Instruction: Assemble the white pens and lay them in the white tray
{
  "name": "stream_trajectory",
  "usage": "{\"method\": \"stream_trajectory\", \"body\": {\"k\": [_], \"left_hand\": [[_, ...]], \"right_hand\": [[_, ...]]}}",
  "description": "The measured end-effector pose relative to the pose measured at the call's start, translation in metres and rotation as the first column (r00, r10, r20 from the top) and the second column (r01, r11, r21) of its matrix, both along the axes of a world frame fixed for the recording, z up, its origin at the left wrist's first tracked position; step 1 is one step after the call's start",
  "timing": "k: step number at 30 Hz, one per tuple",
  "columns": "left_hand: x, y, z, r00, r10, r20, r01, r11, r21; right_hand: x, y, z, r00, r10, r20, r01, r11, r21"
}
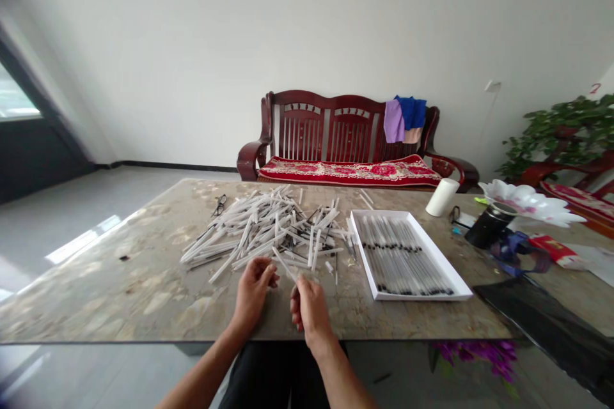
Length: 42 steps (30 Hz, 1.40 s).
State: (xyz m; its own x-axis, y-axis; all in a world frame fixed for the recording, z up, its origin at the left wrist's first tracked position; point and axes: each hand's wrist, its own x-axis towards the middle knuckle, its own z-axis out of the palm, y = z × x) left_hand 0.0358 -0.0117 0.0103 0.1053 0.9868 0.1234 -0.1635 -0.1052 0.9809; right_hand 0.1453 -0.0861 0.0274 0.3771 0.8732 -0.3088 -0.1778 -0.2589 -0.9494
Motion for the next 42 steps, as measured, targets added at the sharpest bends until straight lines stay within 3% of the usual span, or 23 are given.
{"method": "stream_trajectory", "body": {"k": [2, 5, 8, 10, 11, 13, 15, 19, 21, 23, 25, 27, 30, 32, 33, 36, 42], "left_hand": [[0.0, -0.004, 0.0, 0.989, 0.068, -0.132, -0.043, 0.983, 0.181], [0.0, -0.009, 0.001, 0.922, 0.06, -0.383, 0.117, 0.9, 0.421], [0.0, -0.012, 0.004, 0.878, 0.047, -0.476, 0.212, 0.854, 0.476], [-0.001, -0.012, 0.004, 0.902, 0.06, -0.427, 0.161, 0.871, 0.463], [-0.001, -0.012, 0.004, 0.921, 0.073, -0.383, 0.116, 0.886, 0.448], [-0.002, -0.01, 0.004, 0.957, 0.106, -0.27, 0.005, 0.924, 0.382], [-0.003, -0.006, 0.003, 0.981, 0.135, -0.138, -0.096, 0.962, 0.256], [-0.007, 0.005, 0.0, 0.977, 0.177, 0.12, -0.172, 0.984, -0.049], [-0.009, 0.01, -0.001, 0.961, 0.188, 0.202, -0.157, 0.975, -0.159], [-0.01, 0.011, -0.001, 0.951, 0.179, 0.252, -0.124, 0.968, -0.219], [-0.01, 0.011, 0.0, 0.947, 0.157, 0.281, -0.088, 0.966, -0.243], [-0.01, 0.01, 0.0, 0.943, 0.144, 0.3, -0.062, 0.962, -0.267], [-0.009, 0.01, 0.0, 0.934, 0.14, 0.328, -0.036, 0.952, -0.304], [-0.009, 0.01, 0.0, 0.93, 0.138, 0.34, -0.025, 0.949, -0.315], [-0.009, 0.01, 0.0, 0.93, 0.134, 0.342, -0.021, 0.949, -0.316], [-0.01, 0.009, 0.0, 0.937, 0.113, 0.33, -0.005, 0.95, -0.311], [-0.01, 0.008, -0.003, 0.942, 0.097, 0.322, 0.008, 0.951, -0.309]], "right_hand": [[0.0, -0.003, 0.001, 0.999, -0.025, 0.025, 0.025, 1.0, -0.006], [-0.001, -0.009, 0.003, 0.995, 0.006, 0.102, -0.006, 1.0, 0.003], [0.005, -0.017, 0.004, 0.981, 0.121, 0.153, -0.13, 0.99, 0.052], [0.018, -0.02, 0.003, 0.959, 0.127, 0.254, -0.159, 0.981, 0.109], [0.027, -0.02, 0.002, 0.933, 0.069, 0.353, -0.126, 0.982, 0.142], [0.049, -0.017, 0.001, 0.794, -0.12, 0.596, -0.007, 0.978, 0.206], [0.07, -0.01, 0.0, 0.567, -0.21, 0.797, 0.064, 0.975, 0.211], [0.089, 0.009, -0.001, 0.219, -0.064, 0.974, 0.024, 0.998, 0.06], [0.09, 0.017, -0.001, 0.111, 0.032, 0.993, -0.01, 0.999, -0.031], [0.09, 0.022, -0.002, 0.057, 0.109, 0.992, -0.027, 0.994, -0.107], [0.091, 0.023, -0.004, 0.08, 0.119, 0.99, -0.029, 0.993, -0.117], [0.093, 0.024, -0.006, 0.203, 0.019, 0.979, -0.032, 0.999, -0.013], [0.087, 0.024, -0.009, 0.6, -0.202, 0.774, 0.017, 0.97, 0.241], [0.074, 0.024, -0.009, 0.851, -0.252, 0.461, 0.093, 0.936, 0.34], [0.065, 0.024, -0.009, 0.921, -0.246, 0.302, 0.13, 0.925, 0.358], [0.038, 0.025, -0.009, 0.981, -0.19, 0.042, 0.162, 0.919, 0.359], [0.016, 0.028, -0.009, 0.991, -0.127, 0.03, 0.11, 0.937, 0.332]]}}
